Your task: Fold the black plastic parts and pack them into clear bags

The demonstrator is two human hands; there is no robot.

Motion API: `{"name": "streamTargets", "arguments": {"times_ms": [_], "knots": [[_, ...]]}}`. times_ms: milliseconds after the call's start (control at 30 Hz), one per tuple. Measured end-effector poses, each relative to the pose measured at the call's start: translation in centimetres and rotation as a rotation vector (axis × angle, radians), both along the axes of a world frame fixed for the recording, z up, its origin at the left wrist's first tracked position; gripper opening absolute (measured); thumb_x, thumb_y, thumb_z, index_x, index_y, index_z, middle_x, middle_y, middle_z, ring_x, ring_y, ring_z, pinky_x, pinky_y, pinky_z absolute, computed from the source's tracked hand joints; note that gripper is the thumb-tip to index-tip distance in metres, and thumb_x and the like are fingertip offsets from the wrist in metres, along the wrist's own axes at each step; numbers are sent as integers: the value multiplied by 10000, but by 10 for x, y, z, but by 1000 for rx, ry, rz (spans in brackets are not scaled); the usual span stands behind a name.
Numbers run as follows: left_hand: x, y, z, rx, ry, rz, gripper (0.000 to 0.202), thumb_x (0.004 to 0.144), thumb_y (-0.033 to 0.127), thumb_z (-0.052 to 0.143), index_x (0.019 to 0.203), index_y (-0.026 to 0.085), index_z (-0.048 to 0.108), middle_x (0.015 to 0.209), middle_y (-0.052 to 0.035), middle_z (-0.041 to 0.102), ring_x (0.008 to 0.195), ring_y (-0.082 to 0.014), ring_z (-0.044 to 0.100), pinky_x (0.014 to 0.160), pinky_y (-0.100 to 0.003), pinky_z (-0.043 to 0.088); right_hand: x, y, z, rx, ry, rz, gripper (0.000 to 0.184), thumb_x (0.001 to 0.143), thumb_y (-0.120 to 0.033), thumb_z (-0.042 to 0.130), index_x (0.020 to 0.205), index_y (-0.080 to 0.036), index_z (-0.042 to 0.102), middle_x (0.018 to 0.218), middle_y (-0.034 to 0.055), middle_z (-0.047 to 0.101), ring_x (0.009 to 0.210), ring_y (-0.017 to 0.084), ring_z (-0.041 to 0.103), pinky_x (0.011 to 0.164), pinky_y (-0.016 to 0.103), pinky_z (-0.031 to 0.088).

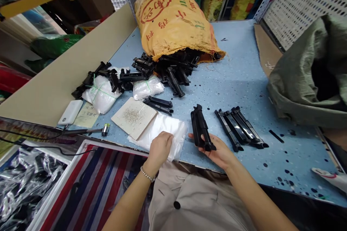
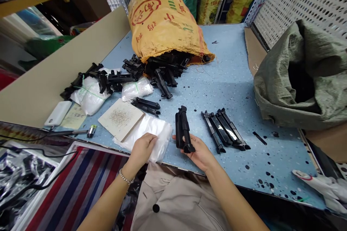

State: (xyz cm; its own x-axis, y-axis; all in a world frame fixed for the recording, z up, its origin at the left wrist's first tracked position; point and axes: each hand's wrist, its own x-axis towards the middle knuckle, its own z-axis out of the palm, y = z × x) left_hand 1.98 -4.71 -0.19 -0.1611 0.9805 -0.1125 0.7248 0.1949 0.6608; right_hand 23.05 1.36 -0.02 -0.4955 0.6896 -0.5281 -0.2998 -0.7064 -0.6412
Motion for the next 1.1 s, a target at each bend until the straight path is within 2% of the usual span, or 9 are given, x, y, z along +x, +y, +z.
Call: {"name": "streamTargets", "arguments": {"times_ms": [133, 233, 333, 467, 600, 733, 867, 1033, 1100], "knots": [[-14, 4, -5, -37, -424, 200, 193, 773, 344, 620, 655, 192, 603, 624, 13, 587, 590, -141, 533, 580, -251, 406, -1, -2, 1, -11, 23, 6, 247, 761, -289, 745, 961, -150, 706, 1083, 125, 712, 726, 127, 624, 577, 207, 499], [-17, 4, -7, -47, -548, 224, 221, 752, 369, 630, 639, 179, 629, 615, 18, 573, 564, -123, 500, 568, -246, 391, -5, -4, 3, -19, 46, 32, 238, 771, -295, 736, 959, -153, 704, 1065, 120, 716, 723, 124, 620, 577, 205, 497], [-18, 3, -6, -45, -595, 229, 173, 714, 340, 665, 670, 173, 661, 694, 4, 606, 582, -114, 500, 584, -245, 396, -9, -6, 5, -17, 67, 58, 226, 771, -298, 734, 946, -159, 702, 1062, 114, 717, 688, 117, 610, 577, 213, 499], [-19, 2, 0, -55, -663, 312, 208, 681, 360, 708, 647, 168, 634, 613, 20, 571, 580, -112, 489, 578, -236, 383, -12, -7, 8, -8, 96, 91, 214, 774, -294, 729, 934, -154, 703, 1074, 118, 713, 650, 110, 593, 566, 219, 490], [-17, 1, 7, -88, -670, 244, 203, 769, 325, 593, 849, 172, 699, 861, -45, 688, 744, -153, 585, 661, -254, 440, -20, -8, 5, -17, 139, 128, 220, 757, -276, 742, 939, -159, 705, 1070, 109, 712, 674, 124, 616, 571, 230, 502], [-12, 2, 6, -97, -653, 205, 277, 733, 318, 666, 964, 166, 651, 883, -62, 698, 807, -177, 625, 726, -290, 486, -34, -10, -6, -92, 180, 141, 159, 747, -257, 751, 855, -155, 696, 843, 62, 719, 669, 131, 634, 567, 220, 516], [-13, 2, -3, -82, -703, 193, 231, 742, 343, 661, 893, 168, 670, 849, -64, 718, 786, -182, 646, 747, -307, 491, -41, -8, -14, -128, 215, 130, 127, 744, -245, 749, 775, -151, 670, 761, 47, 701, 622, 126, 626, 530, 212, 509], [-18, 2, -9, -70, -693, 345, 202, 634, 334, 744, 637, 166, 631, 554, 28, 591, 539, -116, 518, 552, -243, 387, -27, -4, -8, -104, 202, 131, 146, 763, -246, 729, 862, -153, 674, 1042, 119, 715, 669, 128, 636, 541, 211, 505], [-17, 3, -8, -62, -721, 391, 234, 595, 314, 774, 611, 164, 597, 520, 49, 549, 505, -92, 473, 532, -229, 358, -20, -4, -3, -109, 213, 114, 140, 771, -244, 720, 873, -161, 675, 1126, 127, 693, 686, 124, 638, 551, 206, 500]]}}
